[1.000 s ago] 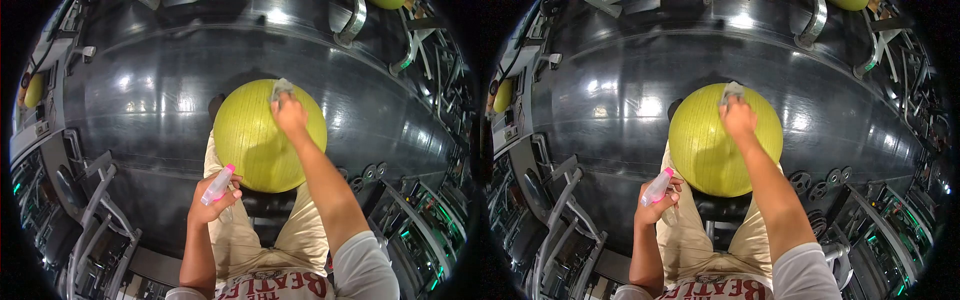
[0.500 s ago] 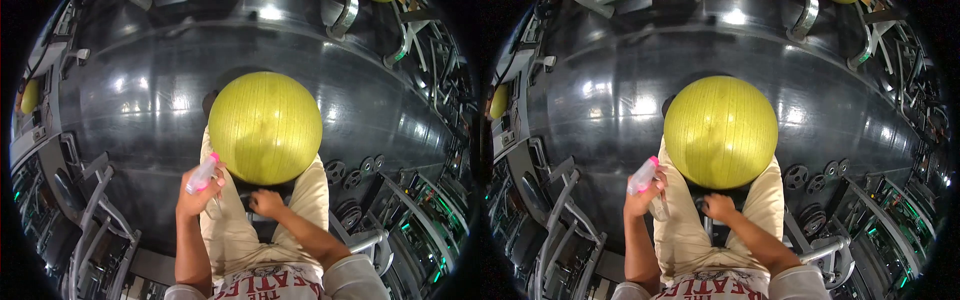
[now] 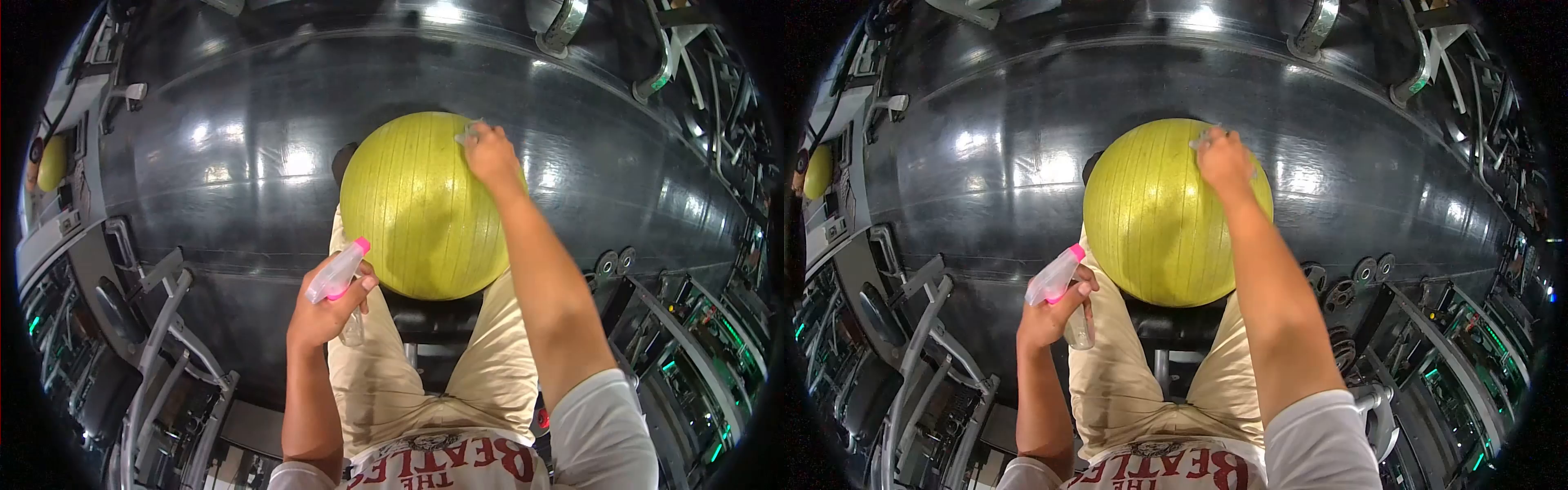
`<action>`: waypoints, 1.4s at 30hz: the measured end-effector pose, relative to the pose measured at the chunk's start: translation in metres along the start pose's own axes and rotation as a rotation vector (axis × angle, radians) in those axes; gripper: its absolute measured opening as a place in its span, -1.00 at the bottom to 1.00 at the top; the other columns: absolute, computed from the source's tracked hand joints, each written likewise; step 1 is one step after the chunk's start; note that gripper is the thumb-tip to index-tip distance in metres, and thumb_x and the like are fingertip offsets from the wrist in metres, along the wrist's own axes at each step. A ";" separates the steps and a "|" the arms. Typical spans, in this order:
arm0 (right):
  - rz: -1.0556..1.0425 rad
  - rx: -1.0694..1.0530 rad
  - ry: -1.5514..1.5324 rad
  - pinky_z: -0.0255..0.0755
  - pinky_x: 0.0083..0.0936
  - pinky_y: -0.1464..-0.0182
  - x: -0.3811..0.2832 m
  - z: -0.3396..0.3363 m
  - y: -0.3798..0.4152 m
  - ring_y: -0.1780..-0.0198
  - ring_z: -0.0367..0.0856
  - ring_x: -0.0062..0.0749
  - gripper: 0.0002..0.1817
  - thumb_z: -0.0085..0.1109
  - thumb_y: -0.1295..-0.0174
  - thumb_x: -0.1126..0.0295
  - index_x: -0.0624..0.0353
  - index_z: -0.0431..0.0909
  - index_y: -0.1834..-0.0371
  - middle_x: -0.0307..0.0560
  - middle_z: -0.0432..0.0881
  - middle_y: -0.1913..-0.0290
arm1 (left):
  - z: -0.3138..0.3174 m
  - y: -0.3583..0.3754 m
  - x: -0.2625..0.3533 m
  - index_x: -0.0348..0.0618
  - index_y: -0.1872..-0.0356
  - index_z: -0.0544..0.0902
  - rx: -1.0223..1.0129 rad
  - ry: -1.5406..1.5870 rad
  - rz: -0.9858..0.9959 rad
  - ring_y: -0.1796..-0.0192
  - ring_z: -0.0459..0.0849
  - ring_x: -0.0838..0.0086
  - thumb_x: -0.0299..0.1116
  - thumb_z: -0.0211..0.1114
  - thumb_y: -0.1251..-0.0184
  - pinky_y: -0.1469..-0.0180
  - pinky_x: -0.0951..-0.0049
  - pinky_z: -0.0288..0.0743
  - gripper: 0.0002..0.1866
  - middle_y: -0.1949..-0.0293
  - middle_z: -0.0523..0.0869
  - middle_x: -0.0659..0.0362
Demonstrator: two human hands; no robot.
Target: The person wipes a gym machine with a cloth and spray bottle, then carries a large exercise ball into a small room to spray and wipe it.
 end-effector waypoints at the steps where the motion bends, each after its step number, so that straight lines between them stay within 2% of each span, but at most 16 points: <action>1: -0.049 0.067 0.041 0.54 0.05 -0.20 -0.011 -0.003 0.023 -0.19 0.62 0.14 -0.61 0.16 -0.39 0.13 -0.15 0.62 -0.25 0.03 0.56 -0.27 | 0.000 -0.002 -0.004 -0.35 -0.06 0.65 0.005 -0.006 -0.001 0.43 0.66 0.56 -0.44 0.46 -0.37 0.41 0.47 0.59 -0.69 0.25 0.72 0.14; 8: -0.372 0.108 -0.145 0.63 0.02 0.03 -0.008 0.035 0.227 -0.07 0.60 0.23 -0.65 0.28 -0.23 0.26 0.00 0.61 -0.09 0.12 0.50 -0.15 | 0.016 -0.004 -0.009 -0.38 -0.03 0.68 0.045 0.077 -0.003 0.45 0.65 0.58 -0.31 0.47 -0.40 0.43 0.50 0.57 -0.65 0.29 0.72 0.16; 11: -0.243 -0.423 -0.025 0.62 0.08 -0.04 0.006 0.105 0.302 -0.09 0.60 0.25 -0.68 0.25 -0.27 0.26 0.08 0.56 -0.05 0.18 0.47 -0.18 | 0.032 -0.001 -0.005 -0.38 0.05 0.70 0.070 -0.022 -0.023 0.49 0.65 0.58 -0.29 0.47 -0.40 0.46 0.50 0.55 -0.68 0.37 0.71 0.17; 13: -0.269 -0.763 0.054 0.61 0.10 -0.12 0.017 0.146 0.351 -0.16 0.61 0.26 -0.58 0.23 -0.33 0.20 0.05 0.50 -0.21 0.18 0.42 -0.29 | 0.044 -0.002 -0.006 -0.43 0.02 0.68 0.076 -0.134 -0.087 0.52 0.65 0.55 -0.32 0.45 -0.41 0.47 0.48 0.57 -0.67 0.36 0.72 0.15; 20: -0.094 -0.866 -0.455 0.62 -0.16 -0.07 0.061 0.080 0.287 -0.01 0.75 0.04 -0.66 0.22 -0.26 0.24 0.17 0.68 -0.02 0.21 0.75 0.07 | 0.098 -0.028 -0.022 -0.28 0.26 0.70 -0.029 -0.324 -0.102 0.57 0.59 0.61 -0.22 0.46 -0.41 0.49 0.48 0.46 -0.72 0.56 0.64 0.25; 21: -0.094 -0.720 -0.512 0.62 -0.25 -0.05 0.066 0.032 0.252 0.09 0.77 -0.03 -0.67 0.20 -0.27 0.28 0.22 0.70 -0.01 0.17 0.79 0.12 | 0.108 -0.031 -0.023 -0.28 0.29 0.69 -0.067 -0.344 -0.103 0.58 0.58 0.60 -0.20 0.46 -0.41 0.49 0.46 0.45 -0.70 0.58 0.63 0.24; 22: 0.050 -0.651 -0.424 0.62 -0.28 -0.04 0.075 -0.012 0.220 0.08 0.77 -0.08 -0.68 0.19 -0.30 0.30 0.26 0.70 0.00 0.14 0.78 0.13 | 0.115 -0.033 -0.025 -0.26 0.42 0.67 -0.085 -0.386 -0.135 0.53 0.59 0.34 -0.17 0.46 -0.33 0.37 0.30 0.46 -0.67 0.59 0.62 0.06; 23: -0.081 -0.427 -0.434 0.62 -0.28 -0.04 0.095 -0.040 0.182 0.10 0.77 -0.11 -0.67 0.17 -0.32 0.34 0.26 0.69 -0.06 0.14 0.77 0.10 | 0.122 -0.035 -0.019 -0.26 0.43 0.66 -0.095 -0.429 -0.069 0.54 0.57 0.32 -0.18 0.46 -0.33 0.39 0.29 0.45 -0.67 0.60 0.61 0.06; 26: 0.019 -0.178 -0.449 0.60 -0.23 -0.14 0.129 -0.107 0.105 0.02 0.74 0.01 -0.65 0.15 -0.35 0.44 0.31 0.63 -0.15 0.21 0.70 -0.01 | 0.134 -0.038 -0.011 -0.26 0.48 0.64 -0.091 -0.488 0.066 0.58 0.49 0.25 -0.20 0.45 -0.32 0.43 0.27 0.41 -0.67 0.63 0.57 0.03; 28: -0.256 0.165 -0.274 0.55 -0.25 -0.22 0.123 -0.140 0.066 -0.08 0.72 -0.03 -0.66 0.13 -0.38 0.43 0.26 0.62 -0.17 0.19 0.70 -0.05 | 0.131 -0.041 -0.015 -0.26 0.48 0.64 -0.072 -0.437 0.090 0.59 0.48 0.27 -0.20 0.45 -0.33 0.43 0.27 0.40 -0.66 0.64 0.56 0.04; 30: -0.250 0.105 -0.559 0.56 -0.28 -0.21 0.117 -0.130 0.023 -0.09 0.73 -0.04 -0.66 0.15 -0.40 0.36 0.23 0.63 -0.17 0.20 0.71 -0.08 | 0.127 -0.042 -0.017 -0.26 0.46 0.65 -0.061 -0.426 0.070 0.58 0.49 0.33 -0.19 0.46 -0.33 0.43 0.29 0.40 -0.66 0.63 0.56 0.06; 34: -0.054 -0.026 -0.611 0.58 -0.31 -0.18 0.086 -0.066 -0.023 -0.03 0.76 -0.07 -0.67 0.18 -0.41 0.27 0.17 0.64 -0.15 0.15 0.74 -0.09 | 0.107 -0.042 -0.029 -0.27 0.38 0.69 -0.030 -0.387 -0.065 0.52 0.51 0.48 -0.15 0.47 -0.35 0.38 0.36 0.42 -0.66 0.59 0.58 0.14; 35: -0.162 0.018 -0.509 0.59 -0.22 -0.17 0.079 -0.039 -0.020 -0.05 0.72 0.02 -0.68 0.20 -0.39 0.28 0.12 0.65 -0.15 0.13 0.71 -0.12 | 0.103 -0.043 -0.032 -0.28 0.36 0.70 -0.026 -0.349 -0.097 0.50 0.52 0.51 -0.14 0.48 -0.35 0.37 0.38 0.42 -0.65 0.58 0.58 0.16; 36: -0.270 0.057 -0.403 0.59 -0.14 -0.17 0.063 -0.020 -0.011 -0.06 0.68 0.11 -0.68 0.22 -0.37 0.29 0.07 0.65 -0.15 0.12 0.68 -0.15 | 0.099 -0.041 -0.031 -0.27 0.33 0.71 -0.026 -0.332 -0.117 0.45 0.53 0.58 -0.16 0.48 -0.38 0.32 0.45 0.44 -0.68 0.55 0.61 0.24; 38: -0.081 0.252 -0.103 0.54 0.06 -0.16 0.043 -0.011 0.047 -0.13 0.54 0.30 -0.65 0.27 -0.31 0.32 0.05 0.62 -0.15 0.09 0.56 -0.23 | 0.087 -0.039 -0.036 -0.27 0.31 0.71 -0.006 -0.242 -0.132 0.46 0.54 0.60 -0.19 0.48 -0.39 0.35 0.49 0.46 -0.70 0.53 0.62 0.27; 42: -0.279 0.317 -0.133 0.40 0.14 -0.14 0.030 -0.002 0.153 -0.09 0.40 0.37 -0.62 0.32 -0.16 0.41 0.12 0.57 -0.07 0.18 0.43 -0.08 | 0.064 -0.038 -0.039 -0.30 0.19 0.69 0.019 -0.153 -0.178 0.50 0.60 0.61 -0.23 0.48 -0.39 0.46 0.51 0.55 -0.70 0.45 0.63 0.26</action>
Point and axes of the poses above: each hand's wrist, its own y-axis away from the middle knuckle, its own z-axis out of the palm, x = y × z, the point moved 10 cm from there along -y, towards the middle knuckle
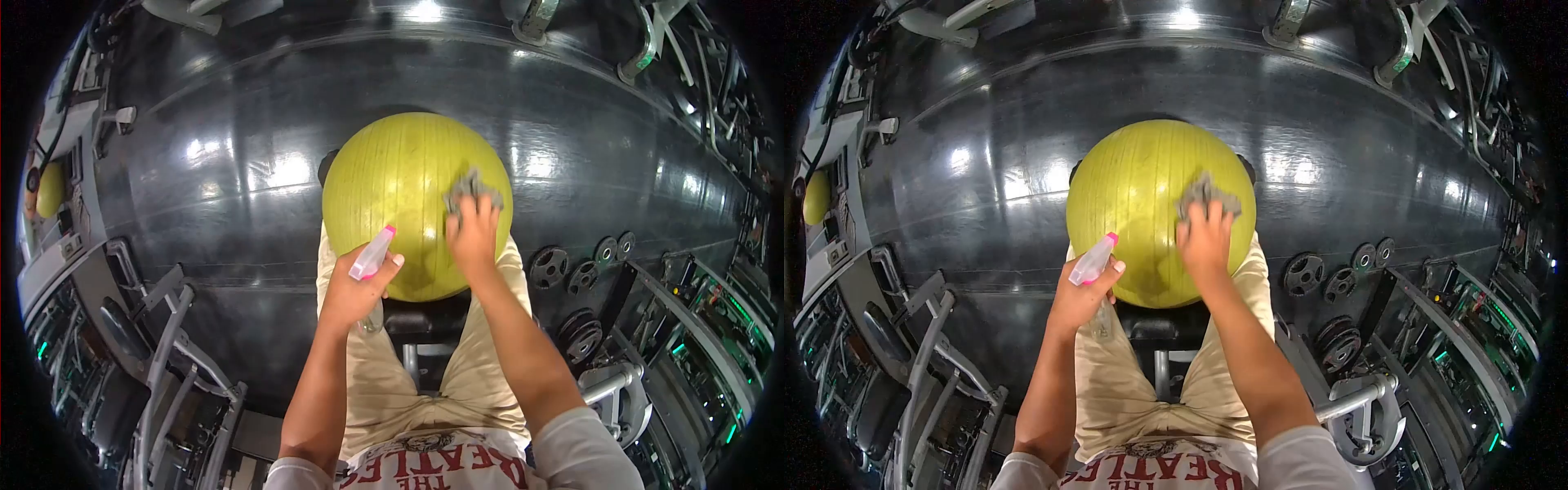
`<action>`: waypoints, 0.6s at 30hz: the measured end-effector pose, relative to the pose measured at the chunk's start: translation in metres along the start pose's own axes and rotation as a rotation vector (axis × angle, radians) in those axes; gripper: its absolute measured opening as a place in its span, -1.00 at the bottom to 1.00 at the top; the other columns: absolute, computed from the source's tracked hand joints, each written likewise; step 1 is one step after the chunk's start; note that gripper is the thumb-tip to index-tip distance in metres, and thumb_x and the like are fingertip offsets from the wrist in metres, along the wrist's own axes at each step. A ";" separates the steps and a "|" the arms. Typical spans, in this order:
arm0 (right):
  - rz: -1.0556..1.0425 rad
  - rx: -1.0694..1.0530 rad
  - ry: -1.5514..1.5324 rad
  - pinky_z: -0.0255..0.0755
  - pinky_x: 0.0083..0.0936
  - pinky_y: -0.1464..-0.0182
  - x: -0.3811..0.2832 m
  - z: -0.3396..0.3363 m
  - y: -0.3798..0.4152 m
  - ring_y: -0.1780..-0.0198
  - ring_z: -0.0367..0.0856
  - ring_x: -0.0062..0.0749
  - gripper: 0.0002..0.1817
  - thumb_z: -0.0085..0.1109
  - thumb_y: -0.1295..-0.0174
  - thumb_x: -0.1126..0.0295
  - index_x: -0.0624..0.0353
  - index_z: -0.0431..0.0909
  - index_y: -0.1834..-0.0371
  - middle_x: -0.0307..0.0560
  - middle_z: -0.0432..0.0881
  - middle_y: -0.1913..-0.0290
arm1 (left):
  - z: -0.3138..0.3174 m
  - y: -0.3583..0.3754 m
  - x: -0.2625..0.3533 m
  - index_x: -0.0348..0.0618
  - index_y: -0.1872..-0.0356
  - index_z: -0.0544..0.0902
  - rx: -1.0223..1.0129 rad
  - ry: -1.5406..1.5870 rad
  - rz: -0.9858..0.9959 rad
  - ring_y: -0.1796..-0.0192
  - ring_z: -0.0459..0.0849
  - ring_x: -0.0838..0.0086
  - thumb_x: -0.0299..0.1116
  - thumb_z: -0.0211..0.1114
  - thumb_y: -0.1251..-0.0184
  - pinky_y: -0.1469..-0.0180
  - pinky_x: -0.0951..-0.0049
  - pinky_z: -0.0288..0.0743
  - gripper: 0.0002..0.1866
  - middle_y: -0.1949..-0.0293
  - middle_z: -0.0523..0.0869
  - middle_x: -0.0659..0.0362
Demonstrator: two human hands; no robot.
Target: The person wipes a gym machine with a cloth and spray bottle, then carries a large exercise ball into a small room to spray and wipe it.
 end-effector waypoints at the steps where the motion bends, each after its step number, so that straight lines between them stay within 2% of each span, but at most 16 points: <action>1: 0.011 -0.035 -0.033 0.39 0.14 -0.12 -0.006 -0.003 0.030 -0.06 0.40 0.37 -0.62 0.32 -0.14 0.43 0.13 0.57 -0.06 0.21 0.41 -0.04 | -0.006 -0.001 -0.004 -0.33 0.15 0.69 0.002 -0.005 0.000 0.51 0.62 0.59 -0.23 0.49 -0.38 0.47 0.49 0.57 -0.68 0.43 0.63 0.23; 4: 0.019 -0.145 -0.140 0.37 0.14 -0.11 -0.017 -0.006 0.100 -0.03 0.40 0.37 -0.63 0.32 -0.13 0.45 0.20 0.56 -0.04 0.27 0.38 0.01 | -0.017 0.002 -0.004 -0.33 0.15 0.68 0.020 -0.006 0.013 0.51 0.62 0.57 -0.25 0.49 -0.37 0.48 0.47 0.58 -0.69 0.41 0.64 0.22; 9: -0.080 -0.661 -0.359 0.48 -0.03 -0.10 -0.033 0.039 0.188 -0.08 0.52 0.24 -0.61 0.36 -0.13 0.41 0.12 0.59 -0.07 0.20 0.45 -0.03 | -0.022 0.012 -0.001 -0.30 0.20 0.68 -0.008 0.060 0.070 0.54 0.59 0.62 -0.23 0.48 -0.39 0.50 0.50 0.53 -0.70 0.47 0.64 0.25; 12: -0.153 -0.732 -0.335 0.54 -0.07 -0.04 -0.056 0.030 0.164 -0.07 0.60 0.14 -0.64 0.36 -0.14 0.35 0.04 0.62 -0.04 0.12 0.53 -0.02 | -0.028 0.009 -0.006 -0.31 0.19 0.68 0.013 0.078 0.056 0.55 0.60 0.60 -0.23 0.48 -0.38 0.51 0.49 0.54 -0.70 0.46 0.63 0.24; 14: -0.110 -0.804 -0.366 0.56 -0.08 0.00 -0.070 0.008 0.109 -0.02 0.63 0.11 -0.68 0.34 -0.14 0.31 0.02 0.64 0.01 0.08 0.58 0.01 | -0.033 0.004 -0.013 -0.32 0.19 0.67 0.042 0.111 0.037 0.56 0.61 0.58 -0.25 0.48 -0.37 0.52 0.48 0.53 -0.70 0.46 0.63 0.23; 16: -0.218 -0.580 -0.409 0.59 -0.13 0.07 -0.069 -0.022 0.037 0.10 0.67 0.07 -0.73 0.32 -0.15 0.31 0.03 0.67 0.07 0.03 0.61 0.15 | -0.043 0.000 -0.016 -0.33 0.07 0.64 0.096 0.197 0.069 0.53 0.62 0.51 -0.33 0.44 -0.37 0.52 0.44 0.53 -0.71 0.42 0.62 0.19; 17: -0.152 -0.515 -0.479 0.60 -0.18 0.09 -0.052 -0.026 0.006 0.17 0.68 0.00 -0.76 0.30 -0.18 0.36 0.04 0.67 0.08 -0.01 0.63 0.20 | -0.050 -0.001 -0.017 -0.34 0.00 0.62 0.125 0.238 0.091 0.52 0.62 0.47 -0.37 0.41 -0.36 0.52 0.42 0.53 -0.70 0.40 0.62 0.17; 18: -0.164 -0.408 -0.580 0.59 -0.26 0.02 -0.042 -0.037 -0.033 0.09 0.69 -0.07 -0.76 0.28 -0.20 0.42 0.04 0.68 0.05 -0.01 0.64 0.13 | -0.053 -0.003 -0.023 -0.34 -0.08 0.59 0.120 0.228 0.062 0.53 0.61 0.47 -0.38 0.39 -0.37 0.52 0.41 0.54 -0.65 0.38 0.61 0.16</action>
Point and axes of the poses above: each hand's wrist, its own y-axis away from the middle knuckle, its own z-axis out of the palm, x = y × z, the point moved 10 cm from there along -y, towards the middle knuckle
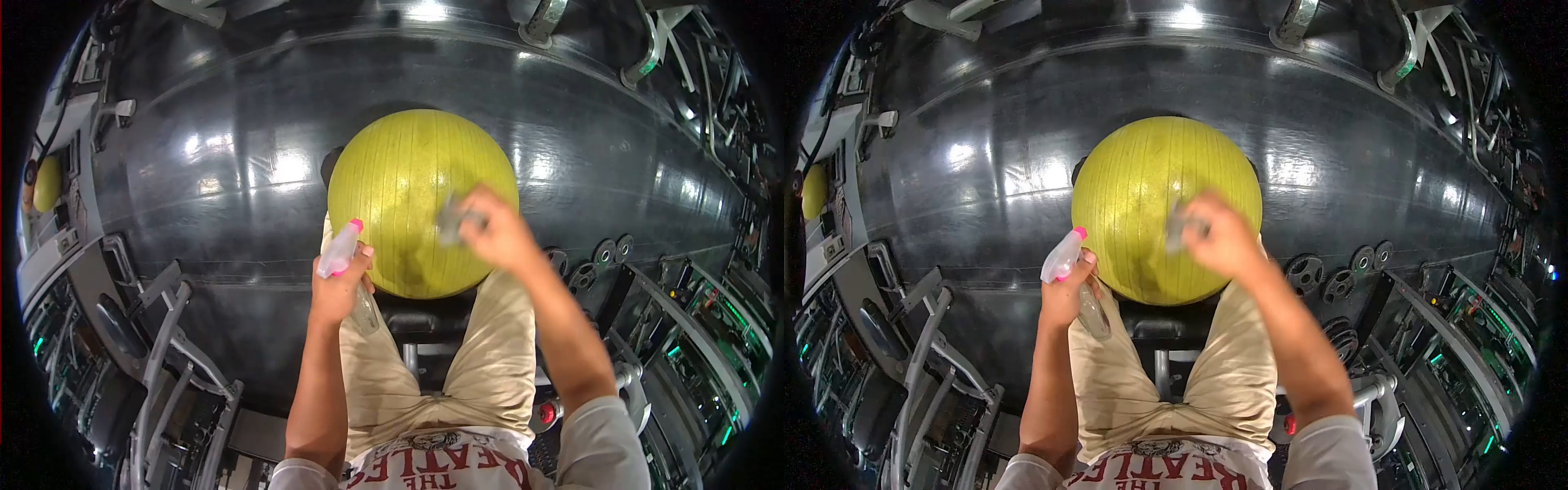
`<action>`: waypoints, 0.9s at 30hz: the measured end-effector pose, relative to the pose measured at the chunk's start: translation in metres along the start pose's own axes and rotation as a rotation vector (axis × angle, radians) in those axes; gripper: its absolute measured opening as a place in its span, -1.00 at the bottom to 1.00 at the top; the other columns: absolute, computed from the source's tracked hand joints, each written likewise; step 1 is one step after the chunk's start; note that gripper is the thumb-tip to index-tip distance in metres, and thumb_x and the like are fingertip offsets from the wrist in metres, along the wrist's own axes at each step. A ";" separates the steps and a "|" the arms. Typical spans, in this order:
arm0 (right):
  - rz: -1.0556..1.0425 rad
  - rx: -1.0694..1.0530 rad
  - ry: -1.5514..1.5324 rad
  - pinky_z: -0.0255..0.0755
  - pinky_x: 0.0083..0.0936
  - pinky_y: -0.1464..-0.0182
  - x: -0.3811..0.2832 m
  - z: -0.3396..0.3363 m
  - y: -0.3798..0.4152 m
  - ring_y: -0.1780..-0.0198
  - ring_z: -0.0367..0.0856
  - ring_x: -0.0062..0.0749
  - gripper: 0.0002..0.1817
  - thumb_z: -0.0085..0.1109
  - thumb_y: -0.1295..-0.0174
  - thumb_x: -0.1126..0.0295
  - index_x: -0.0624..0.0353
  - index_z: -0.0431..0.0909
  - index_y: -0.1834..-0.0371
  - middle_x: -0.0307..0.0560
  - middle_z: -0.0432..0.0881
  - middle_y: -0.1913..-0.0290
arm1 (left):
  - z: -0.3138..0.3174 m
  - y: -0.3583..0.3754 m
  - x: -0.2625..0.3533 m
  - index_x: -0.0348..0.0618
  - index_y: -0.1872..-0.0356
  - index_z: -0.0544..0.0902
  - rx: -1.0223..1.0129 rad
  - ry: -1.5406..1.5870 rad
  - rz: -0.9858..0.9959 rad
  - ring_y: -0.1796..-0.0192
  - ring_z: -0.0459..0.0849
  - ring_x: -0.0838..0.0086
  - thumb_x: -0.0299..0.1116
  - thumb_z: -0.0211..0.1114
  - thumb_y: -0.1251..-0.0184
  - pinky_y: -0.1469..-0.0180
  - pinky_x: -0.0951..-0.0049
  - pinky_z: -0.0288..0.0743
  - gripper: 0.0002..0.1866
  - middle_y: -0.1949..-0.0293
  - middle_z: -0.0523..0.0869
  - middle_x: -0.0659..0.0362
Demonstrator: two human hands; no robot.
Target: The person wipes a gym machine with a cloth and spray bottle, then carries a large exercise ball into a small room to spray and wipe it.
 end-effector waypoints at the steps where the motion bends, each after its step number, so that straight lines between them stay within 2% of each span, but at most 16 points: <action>1: -0.049 0.082 0.014 0.57 -0.31 -0.08 0.012 -0.026 -0.027 0.00 0.68 -0.09 -0.74 0.23 -0.23 0.45 0.05 0.68 0.01 0.02 0.64 0.07 | -0.002 -0.001 0.001 -0.34 -0.09 0.59 0.006 -0.007 0.003 0.52 0.61 0.47 -0.37 0.39 -0.37 0.52 0.41 0.54 -0.64 0.37 0.61 0.15; 3: -0.120 0.256 0.189 0.56 -0.22 -0.13 0.027 -0.068 -0.073 -0.04 0.65 -0.06 -0.74 0.24 -0.26 0.41 0.04 0.66 -0.02 0.06 0.62 0.04 | -0.004 -0.004 0.006 -0.34 -0.11 0.60 0.016 -0.021 0.013 0.50 0.61 0.47 -0.36 0.40 -0.37 0.52 0.40 0.55 -0.63 0.35 0.62 0.14; 6: 0.150 0.368 0.424 0.54 -0.08 -0.13 0.128 -0.072 -0.107 -0.06 0.59 0.06 -0.72 0.25 -0.28 0.36 0.01 0.64 -0.06 0.06 0.59 -0.03 | -0.002 -0.004 0.015 -0.35 -0.15 0.59 -0.010 -0.055 0.031 0.48 0.61 0.46 -0.36 0.40 -0.37 0.53 0.41 0.55 -0.59 0.34 0.63 0.14; 9: 0.341 0.357 0.621 0.51 -0.05 -0.12 0.099 -0.025 -0.084 -0.07 0.57 0.16 -0.71 0.24 -0.22 0.44 0.04 0.64 -0.03 0.06 0.56 -0.12 | 0.000 -0.002 0.024 -0.37 -0.18 0.59 0.009 -0.048 0.025 0.46 0.62 0.47 -0.36 0.41 -0.38 0.53 0.41 0.56 -0.58 0.34 0.63 0.14; 11: 0.240 0.401 0.622 0.48 0.00 -0.10 0.072 -0.011 -0.058 -0.07 0.51 0.24 -0.68 0.24 -0.19 0.45 0.03 0.61 -0.04 0.06 0.52 -0.08 | -0.001 -0.005 0.022 -0.37 0.02 0.66 0.031 -0.021 0.034 0.54 0.61 0.51 -0.35 0.42 -0.37 0.52 0.44 0.56 -0.70 0.40 0.64 0.17; 12: 0.211 0.368 0.612 0.47 0.04 -0.08 0.059 -0.004 -0.039 -0.07 0.49 0.26 -0.69 0.26 -0.20 0.41 0.03 0.58 -0.03 0.08 0.49 -0.08 | 0.001 -0.006 0.019 -0.38 0.12 0.69 0.042 -0.003 0.039 0.57 0.60 0.53 -0.34 0.43 -0.37 0.52 0.45 0.55 -0.74 0.43 0.64 0.18; 15: 0.186 0.269 0.448 0.47 0.05 -0.07 0.031 0.028 0.040 -0.08 0.48 0.23 -0.69 0.30 -0.16 0.38 0.08 0.54 0.03 0.13 0.43 -0.02 | 0.011 -0.010 0.012 -0.37 0.03 0.71 0.032 -0.022 0.002 0.55 0.60 0.56 -0.32 0.45 -0.37 0.52 0.45 0.56 -0.69 0.43 0.64 0.21; 16: 0.192 0.204 0.427 0.48 0.05 -0.04 0.031 0.046 0.066 -0.07 0.49 0.21 -0.70 0.31 -0.15 0.37 0.09 0.55 0.04 0.14 0.43 0.00 | 0.015 -0.013 0.007 -0.37 0.02 0.67 0.019 -0.052 -0.021 0.57 0.60 0.49 -0.34 0.46 -0.35 0.55 0.40 0.56 -0.68 0.40 0.63 0.16; 17: 0.200 0.142 0.410 0.50 0.05 -0.02 0.037 0.065 0.093 -0.05 0.50 0.19 -0.70 0.32 -0.15 0.36 0.11 0.55 0.05 0.16 0.43 0.02 | 0.019 -0.012 0.010 -0.37 0.00 0.68 0.015 -0.051 -0.013 0.53 0.61 0.53 -0.32 0.46 -0.36 0.54 0.43 0.56 -0.67 0.41 0.64 0.19; 19: 0.166 -0.118 0.425 0.53 0.06 0.05 0.038 0.115 0.136 0.01 0.55 0.20 -0.72 0.34 -0.14 0.32 0.09 0.56 0.10 0.16 0.46 0.00 | 0.030 -0.010 0.017 -0.35 -0.05 0.71 0.004 -0.041 0.007 0.46 0.62 0.60 -0.29 0.47 -0.39 0.52 0.48 0.57 -0.64 0.42 0.65 0.26; 21: 0.157 -0.229 0.401 0.55 0.04 0.07 0.038 0.143 0.162 0.03 0.59 0.21 -0.73 0.34 -0.15 0.30 0.06 0.57 0.11 0.15 0.48 -0.01 | 0.034 -0.007 0.017 -0.35 0.00 0.71 -0.015 -0.033 -0.015 0.45 0.62 0.61 -0.29 0.47 -0.39 0.52 0.48 0.57 -0.66 0.41 0.64 0.26; 23: 0.191 -0.300 0.341 0.56 0.02 0.07 0.048 0.154 0.165 0.03 0.62 0.21 -0.74 0.35 -0.16 0.28 0.03 0.59 0.12 0.14 0.52 -0.01 | 0.035 -0.003 0.028 -0.35 0.06 0.71 0.000 0.015 0.020 0.48 0.62 0.59 -0.28 0.47 -0.39 0.52 0.48 0.57 -0.69 0.42 0.64 0.25; 25: 0.279 -0.347 0.237 0.58 -0.01 0.06 0.026 0.136 0.131 0.01 0.65 0.19 -0.74 0.35 -0.16 0.25 0.01 0.61 0.11 0.13 0.56 -0.01 | 0.025 -0.003 0.025 -0.35 0.09 0.70 0.010 0.007 0.023 0.52 0.62 0.57 -0.29 0.47 -0.38 0.52 0.47 0.56 -0.70 0.43 0.64 0.24; 27: 0.180 -0.174 0.170 0.60 -0.06 0.02 0.006 0.091 0.075 0.02 0.68 0.15 -0.72 0.35 -0.16 0.27 0.01 0.65 0.06 0.12 0.61 0.04 | 0.014 -0.004 0.023 -0.34 0.10 0.69 0.019 0.000 0.026 0.55 0.62 0.55 -0.30 0.47 -0.37 0.52 0.46 0.55 -0.71 0.44 0.64 0.22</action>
Point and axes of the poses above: each hand's wrist, its own y-axis away from the middle knuckle, its own z-axis out of the palm, x = y × z, the point moved 10 cm from there along -y, towards the middle knuckle
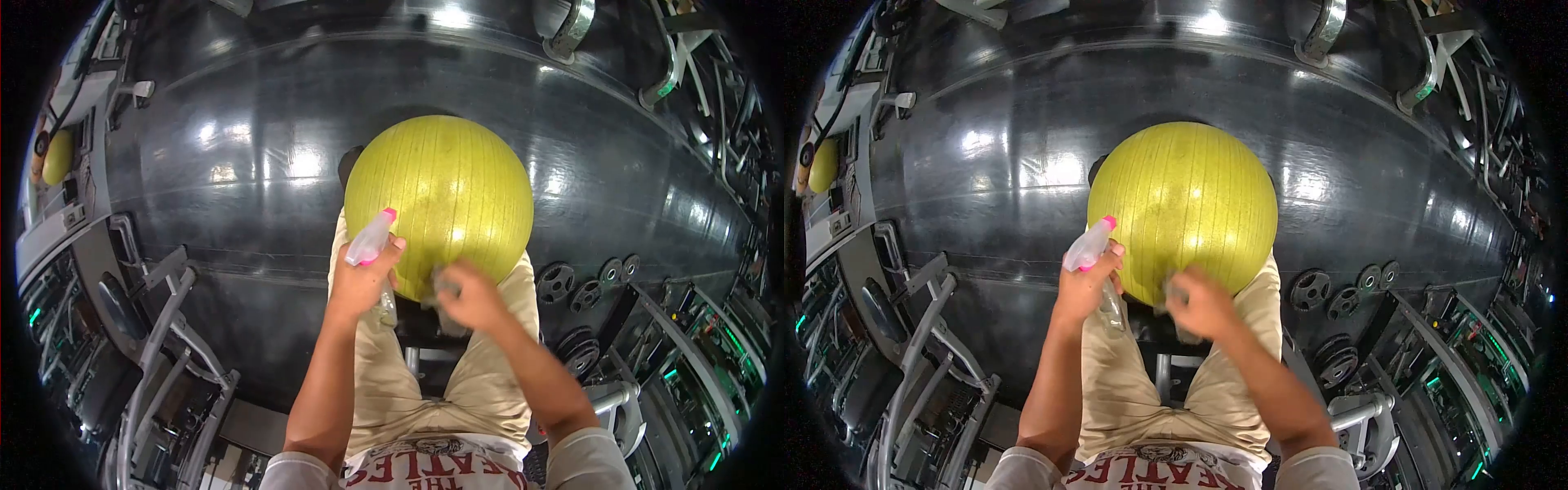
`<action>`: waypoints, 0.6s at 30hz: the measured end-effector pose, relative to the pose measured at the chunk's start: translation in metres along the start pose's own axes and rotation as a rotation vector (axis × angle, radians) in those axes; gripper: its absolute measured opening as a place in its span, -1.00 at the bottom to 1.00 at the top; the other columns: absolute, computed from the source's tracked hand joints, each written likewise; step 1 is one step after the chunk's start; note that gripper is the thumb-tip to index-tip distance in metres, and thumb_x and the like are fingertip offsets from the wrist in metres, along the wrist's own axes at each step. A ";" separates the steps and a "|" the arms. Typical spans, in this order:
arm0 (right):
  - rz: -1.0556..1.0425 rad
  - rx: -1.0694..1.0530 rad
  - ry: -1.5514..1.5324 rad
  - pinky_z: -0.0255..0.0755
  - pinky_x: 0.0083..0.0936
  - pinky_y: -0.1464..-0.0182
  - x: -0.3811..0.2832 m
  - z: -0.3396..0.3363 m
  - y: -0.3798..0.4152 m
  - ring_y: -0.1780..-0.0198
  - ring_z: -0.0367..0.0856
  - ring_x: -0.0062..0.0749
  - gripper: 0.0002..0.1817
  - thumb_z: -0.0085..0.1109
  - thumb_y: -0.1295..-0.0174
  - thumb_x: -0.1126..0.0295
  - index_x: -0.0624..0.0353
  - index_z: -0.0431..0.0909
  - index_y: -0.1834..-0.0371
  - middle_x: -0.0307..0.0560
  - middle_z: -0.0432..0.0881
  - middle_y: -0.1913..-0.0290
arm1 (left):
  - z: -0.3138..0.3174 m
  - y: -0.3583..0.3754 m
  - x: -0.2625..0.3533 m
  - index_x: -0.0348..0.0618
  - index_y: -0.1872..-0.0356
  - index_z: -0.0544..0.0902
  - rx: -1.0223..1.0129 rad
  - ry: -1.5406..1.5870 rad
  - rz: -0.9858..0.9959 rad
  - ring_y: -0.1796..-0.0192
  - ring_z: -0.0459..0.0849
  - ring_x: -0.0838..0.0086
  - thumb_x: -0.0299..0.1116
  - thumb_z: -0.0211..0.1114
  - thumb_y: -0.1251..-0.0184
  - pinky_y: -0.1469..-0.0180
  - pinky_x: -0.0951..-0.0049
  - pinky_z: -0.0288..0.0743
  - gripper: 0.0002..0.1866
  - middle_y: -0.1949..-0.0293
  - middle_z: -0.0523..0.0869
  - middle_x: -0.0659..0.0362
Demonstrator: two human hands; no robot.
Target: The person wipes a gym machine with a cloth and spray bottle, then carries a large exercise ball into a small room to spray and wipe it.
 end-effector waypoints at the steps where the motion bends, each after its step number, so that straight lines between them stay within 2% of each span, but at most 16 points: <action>1: -0.018 0.107 -0.053 0.60 -0.08 0.01 -0.008 -0.034 -0.026 0.03 0.68 0.14 -0.72 0.35 -0.16 0.29 0.02 0.65 0.05 0.11 0.62 0.06 | -0.007 -0.002 0.000 -0.35 0.10 0.69 0.008 0.000 0.009 0.57 0.62 0.54 -0.31 0.47 -0.37 0.52 0.45 0.55 -0.71 0.44 0.64 0.21; 2: -0.067 0.224 -0.167 0.59 -0.12 -0.03 -0.008 -0.064 -0.056 0.01 0.69 0.11 -0.73 0.31 -0.19 0.35 0.08 0.65 0.03 0.11 0.63 0.06 | -0.013 -0.004 0.001 -0.35 0.10 0.69 0.017 0.002 0.021 0.59 0.62 0.53 -0.31 0.47 -0.37 0.52 0.45 0.54 -0.72 0.44 0.64 0.21; 3: -0.093 0.315 -0.125 0.59 -0.16 -0.09 -0.003 -0.092 -0.088 -0.06 0.68 0.09 -0.72 0.29 -0.22 0.39 0.14 0.64 -0.01 0.12 0.63 0.03 | -0.018 -0.006 0.000 -0.35 0.10 0.69 0.021 -0.015 0.011 0.58 0.62 0.54 -0.32 0.47 -0.37 0.51 0.45 0.54 -0.72 0.44 0.64 0.20; 4: -0.032 0.361 -0.155 0.57 -0.15 -0.14 0.004 -0.114 -0.120 -0.11 0.67 0.09 -0.70 0.25 -0.27 0.33 0.17 0.64 -0.04 0.15 0.65 -0.03 | -0.024 -0.005 0.000 -0.35 0.11 0.69 0.025 -0.035 0.001 0.57 0.63 0.54 -0.33 0.46 -0.37 0.51 0.45 0.55 -0.73 0.45 0.64 0.20; 6: 0.051 0.386 0.017 0.54 -0.10 -0.20 0.025 -0.135 -0.181 -0.15 0.66 0.09 -0.66 0.20 -0.31 0.24 0.14 0.65 -0.08 0.15 0.65 -0.07 | -0.035 -0.003 0.005 -0.35 0.11 0.69 0.038 -0.076 -0.009 0.56 0.64 0.54 -0.35 0.46 -0.37 0.50 0.46 0.55 -0.74 0.45 0.65 0.20; 9: 0.344 0.333 0.127 0.54 -0.04 -0.20 0.061 -0.122 -0.225 -0.16 0.66 0.06 -0.63 0.17 -0.33 0.18 0.10 0.67 -0.11 0.13 0.64 -0.14 | -0.041 0.008 0.018 -0.34 0.18 0.68 0.026 -0.124 -0.016 0.55 0.64 0.57 -0.34 0.45 -0.38 0.49 0.47 0.54 -0.76 0.48 0.64 0.20; 12: 0.218 0.438 0.338 0.59 -0.02 -0.14 0.028 -0.098 -0.206 -0.11 0.66 0.08 -0.66 0.19 -0.32 0.18 0.03 0.68 -0.09 0.08 0.61 -0.16 | -0.051 0.015 0.015 -0.33 0.19 0.68 0.024 -0.105 -0.016 0.55 0.63 0.58 -0.32 0.46 -0.38 0.49 0.49 0.54 -0.76 0.50 0.64 0.21; 14: 0.139 0.358 0.413 0.63 -0.05 -0.02 0.005 -0.075 -0.179 -0.05 0.65 0.11 -0.70 0.21 -0.31 0.17 -0.02 0.68 -0.03 0.05 0.57 -0.18 | -0.057 0.013 0.013 -0.32 0.20 0.68 0.035 -0.073 -0.009 0.56 0.63 0.59 -0.31 0.46 -0.38 0.49 0.50 0.53 -0.75 0.50 0.63 0.22; 16: 0.040 0.321 0.508 0.66 -0.07 0.09 -0.012 -0.048 -0.126 -0.01 0.62 0.10 -0.71 0.31 -0.22 0.17 -0.05 0.67 0.02 0.00 0.52 -0.11 | -0.055 0.009 0.005 -0.31 0.20 0.68 0.041 -0.062 -0.024 0.56 0.63 0.59 -0.30 0.47 -0.38 0.50 0.51 0.53 -0.75 0.50 0.64 0.22; 18: -0.096 0.285 0.579 0.62 -0.08 0.05 -0.022 -0.021 -0.064 -0.02 0.60 0.03 -0.60 0.46 -0.03 0.28 -0.02 0.66 0.02 0.02 0.49 -0.02 | -0.047 0.013 0.001 -0.30 0.20 0.67 0.022 -0.038 -0.027 0.56 0.63 0.60 -0.29 0.47 -0.39 0.50 0.51 0.53 -0.75 0.50 0.63 0.23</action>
Point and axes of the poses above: each hand's wrist, its own y-axis away from the middle knuckle, its own z-axis out of the palm, x = y × z, the point moved 10 cm from there along -y, towards the middle knuckle
